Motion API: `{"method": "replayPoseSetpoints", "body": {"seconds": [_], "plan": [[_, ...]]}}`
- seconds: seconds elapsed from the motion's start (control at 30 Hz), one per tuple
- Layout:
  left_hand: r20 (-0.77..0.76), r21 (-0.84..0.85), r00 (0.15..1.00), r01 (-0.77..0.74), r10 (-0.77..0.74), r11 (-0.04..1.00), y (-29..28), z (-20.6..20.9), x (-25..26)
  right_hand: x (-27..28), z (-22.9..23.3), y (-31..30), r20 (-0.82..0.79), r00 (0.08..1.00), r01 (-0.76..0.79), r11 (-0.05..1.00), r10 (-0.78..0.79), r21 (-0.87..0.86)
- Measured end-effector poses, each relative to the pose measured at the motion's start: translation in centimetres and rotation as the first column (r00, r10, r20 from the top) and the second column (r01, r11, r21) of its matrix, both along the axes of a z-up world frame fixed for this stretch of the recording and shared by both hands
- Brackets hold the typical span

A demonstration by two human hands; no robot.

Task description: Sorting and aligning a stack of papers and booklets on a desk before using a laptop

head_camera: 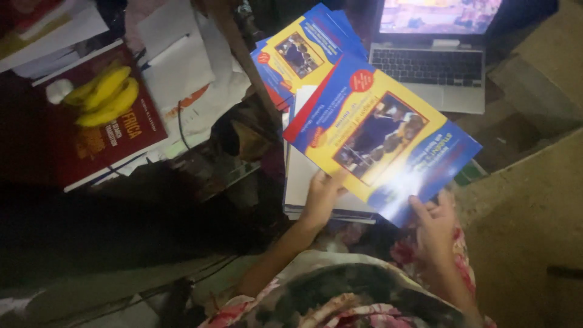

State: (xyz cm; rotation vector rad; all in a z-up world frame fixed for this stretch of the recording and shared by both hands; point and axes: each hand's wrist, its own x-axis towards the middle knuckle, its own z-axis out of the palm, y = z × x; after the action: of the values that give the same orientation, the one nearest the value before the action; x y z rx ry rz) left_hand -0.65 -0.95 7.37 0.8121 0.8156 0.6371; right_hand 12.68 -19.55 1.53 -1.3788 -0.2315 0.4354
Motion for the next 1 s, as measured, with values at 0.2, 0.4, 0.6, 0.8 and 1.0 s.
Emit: {"method": "replayPoseSetpoints", "body": {"seconds": [0.2, 0.4, 0.6, 0.8, 1.0], "plan": [[-0.281, 0.564, 0.959, 0.192, -0.031, 0.803, 7.0, 1.3, -3.7, 5.4, -3.1, -4.0, 0.146, 0.989, 0.066, 0.923, -0.01, -0.379], [-0.415, 0.436, 0.875, 0.432, -0.249, 0.789, 8.4, 2.5, -3.5, 5.4, 0.7, -2.2, -0.067, 0.98, 0.161, 0.95, -0.185, -0.266], [-0.089, 0.346, 0.97, -0.181, 0.224, 0.92, 15.1, 1.3, 4.3, 9.6, -14.8, -2.7, -0.25, 0.964, -0.07, 0.993, 0.092, 0.096], [-0.001, 0.255, 0.902, -0.416, 0.431, 0.873, 26.4, -3.5, 12.7, 10.0, -15.3, -2.9, -0.316, 0.93, -0.137, 0.974, 0.19, 0.182], [-0.656, 0.684, 0.481, 0.051, 0.582, 0.728, 38.4, -16.5, 16.0, 11.1, -18.6, -3.1, -0.285, 0.93, -0.191, 0.968, 0.232, 0.162]]}}
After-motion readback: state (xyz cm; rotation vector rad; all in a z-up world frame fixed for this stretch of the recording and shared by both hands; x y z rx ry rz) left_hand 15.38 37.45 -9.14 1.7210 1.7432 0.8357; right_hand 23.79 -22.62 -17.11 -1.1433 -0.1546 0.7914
